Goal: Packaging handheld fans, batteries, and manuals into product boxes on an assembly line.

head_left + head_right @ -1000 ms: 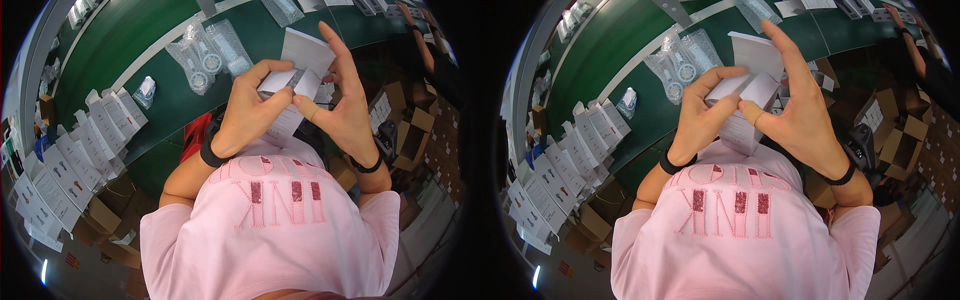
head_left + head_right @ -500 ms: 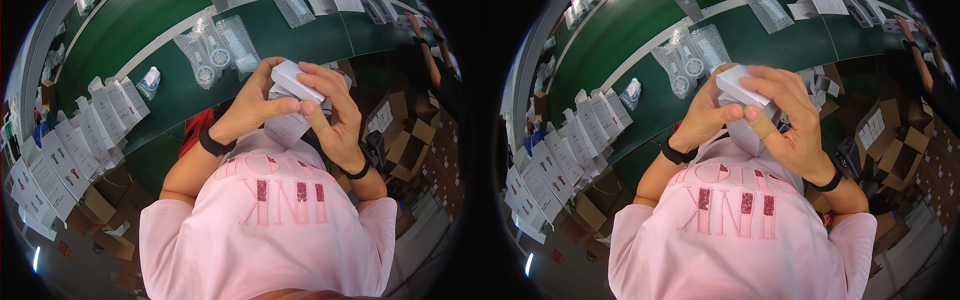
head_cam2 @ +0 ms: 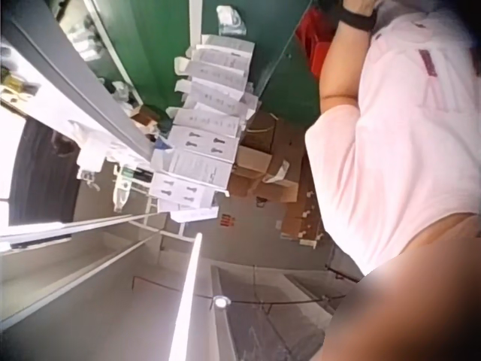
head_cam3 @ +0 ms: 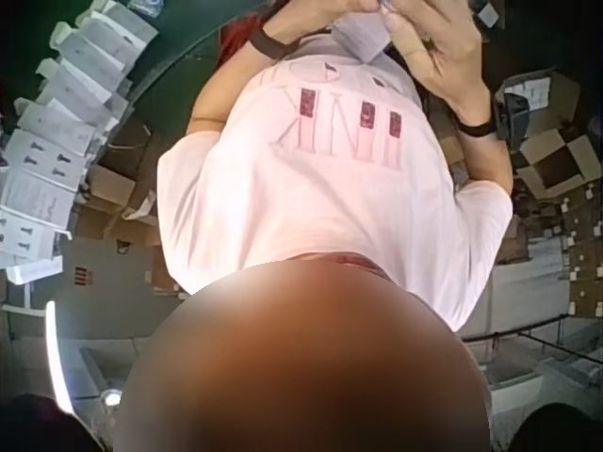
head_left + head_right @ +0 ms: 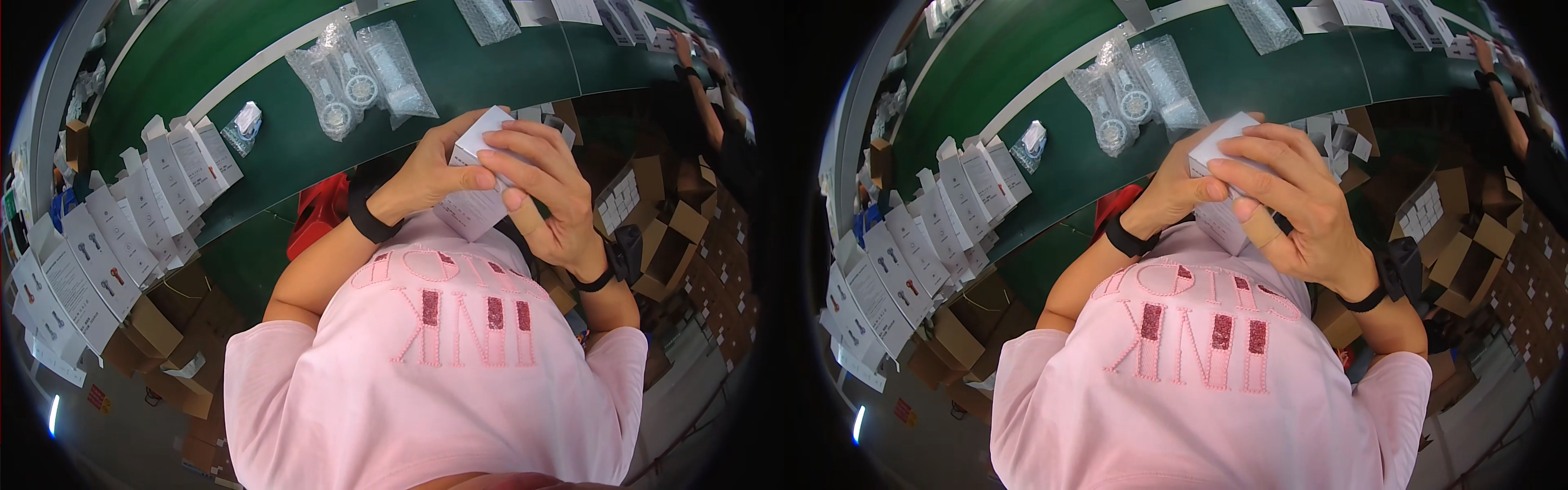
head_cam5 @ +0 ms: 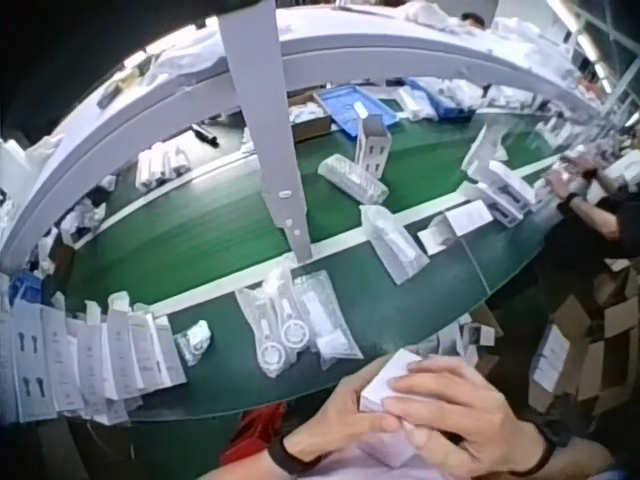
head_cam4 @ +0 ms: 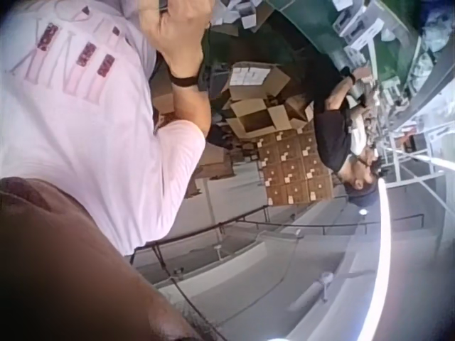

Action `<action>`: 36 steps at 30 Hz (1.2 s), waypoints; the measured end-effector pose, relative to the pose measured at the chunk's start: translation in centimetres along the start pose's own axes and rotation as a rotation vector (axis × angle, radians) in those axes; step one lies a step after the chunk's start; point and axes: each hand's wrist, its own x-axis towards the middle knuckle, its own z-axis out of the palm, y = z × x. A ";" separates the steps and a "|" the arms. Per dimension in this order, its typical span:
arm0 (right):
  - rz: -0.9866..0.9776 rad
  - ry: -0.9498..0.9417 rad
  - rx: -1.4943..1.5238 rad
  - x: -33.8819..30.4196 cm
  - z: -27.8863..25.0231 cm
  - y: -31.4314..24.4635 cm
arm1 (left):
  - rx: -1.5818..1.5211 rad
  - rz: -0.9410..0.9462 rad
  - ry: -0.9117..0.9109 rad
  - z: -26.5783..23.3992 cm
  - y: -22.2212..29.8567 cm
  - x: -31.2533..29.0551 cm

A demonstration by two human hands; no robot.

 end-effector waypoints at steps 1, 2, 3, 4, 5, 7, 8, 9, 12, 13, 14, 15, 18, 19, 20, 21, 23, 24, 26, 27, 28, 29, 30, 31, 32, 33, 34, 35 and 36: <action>0.030 -0.043 -0.014 0.2 -0.2 -0.4 | 0.009 0.006 0.003 0.0 -0.1 -0.1; 0.015 -0.039 -0.013 -0.1 -0.1 -0.6 | -0.040 -0.013 0.045 0.2 -0.2 -0.4; 0.040 -0.036 -0.065 -0.4 0.3 -0.5 | -0.077 -0.015 0.084 0.3 -0.2 -0.6; 0.056 -0.024 -0.121 -0.2 0.8 0.3 | -0.036 0.039 0.124 0.0 -1.0 -0.3; 0.093 -0.007 -0.135 -0.1 1.0 0.6 | -0.037 0.037 0.149 -0.1 -1.2 0.1; 0.148 0.099 -0.069 -0.3 1.8 1.7 | -0.050 -0.025 0.158 0.0 -0.7 0.7; 0.245 0.111 -0.031 0.0 1.6 1.9 | -0.079 -0.037 0.206 0.2 -0.6 1.2; 0.387 0.176 0.100 0.5 1.7 2.3 | -0.112 -0.045 0.262 0.3 -0.5 1.5; 0.586 0.286 0.579 0.1 0.6 5.5 | 0.069 -0.067 0.294 0.3 1.4 2.6; 0.611 0.291 0.661 0.1 -0.3 7.0 | 0.206 -0.116 0.308 -0.1 2.3 2.5; 0.712 0.412 0.670 0.1 -1.3 9.1 | 0.430 -0.134 0.381 -1.9 3.7 2.3; 0.771 0.554 0.773 -0.8 -3.2 12.5 | 0.630 -0.027 0.480 -4.3 5.8 2.7; 0.824 0.605 0.893 -3.3 -9.4 25.5 | 1.132 0.353 0.910 -16.3 11.4 4.1; 0.857 0.611 0.944 -3.1 -10.4 28.3 | 1.190 0.343 0.999 -19.3 12.4 5.6; 0.887 0.641 0.942 -3.4 -10.5 31.2 | 1.245 0.330 1.078 -21.7 13.0 7.2; 0.916 0.675 0.931 -4.0 -10.6 34.3 | 1.361 0.268 1.086 -23.2 12.9 9.4; 0.892 0.722 0.791 -5.9 -9.2 40.3 | 1.468 0.245 1.061 -25.9 12.3 13.3; 0.880 0.696 0.685 -6.5 -8.0 41.4 | 1.442 0.316 1.042 -26.7 12.1 14.2; 0.857 0.706 0.499 -6.0 -6.4 42.2 | 1.432 0.474 1.071 -27.7 11.8 15.3; 0.912 0.741 0.455 -6.3 -6.5 42.3 | 1.424 0.463 1.069 -27.7 11.7 15.2; 0.966 0.777 0.408 -6.6 -6.6 42.3 | 1.244 0.458 1.012 -27.6 11.8 15.1; 0.979 0.778 0.397 -7.1 -6.7 42.2 | 1.064 0.451 0.952 -27.5 11.7 15.0; 0.967 0.812 0.053 -7.2 -7.0 41.9 | 1.056 0.440 0.950 -26.8 11.5 14.5; 0.935 0.822 -0.285 -6.4 -6.8 40.8 | 1.131 0.662 0.931 -26.1 11.0 13.2; 0.941 0.811 -0.287 -5.8 -6.4 39.7 | 1.202 0.885 0.903 -25.4 10.8 11.8; 0.770 0.809 -0.170 -2.3 -5.1 35.6 | 1.354 0.973 0.938 -24.7 11.3 9.0; 0.603 0.807 -0.059 0.7 -3.9 31.6 | 1.360 0.961 0.968 -23.6 11.7 6.7; 0.532 0.734 -0.124 2.5 -2.9 29.0 | 1.363 0.944 0.964 -22.3 12.1 4.8; 0.469 0.660 -0.190 3.8 -1.7 26.8 | 1.363 0.918 0.955 -21.2 12.1 3.1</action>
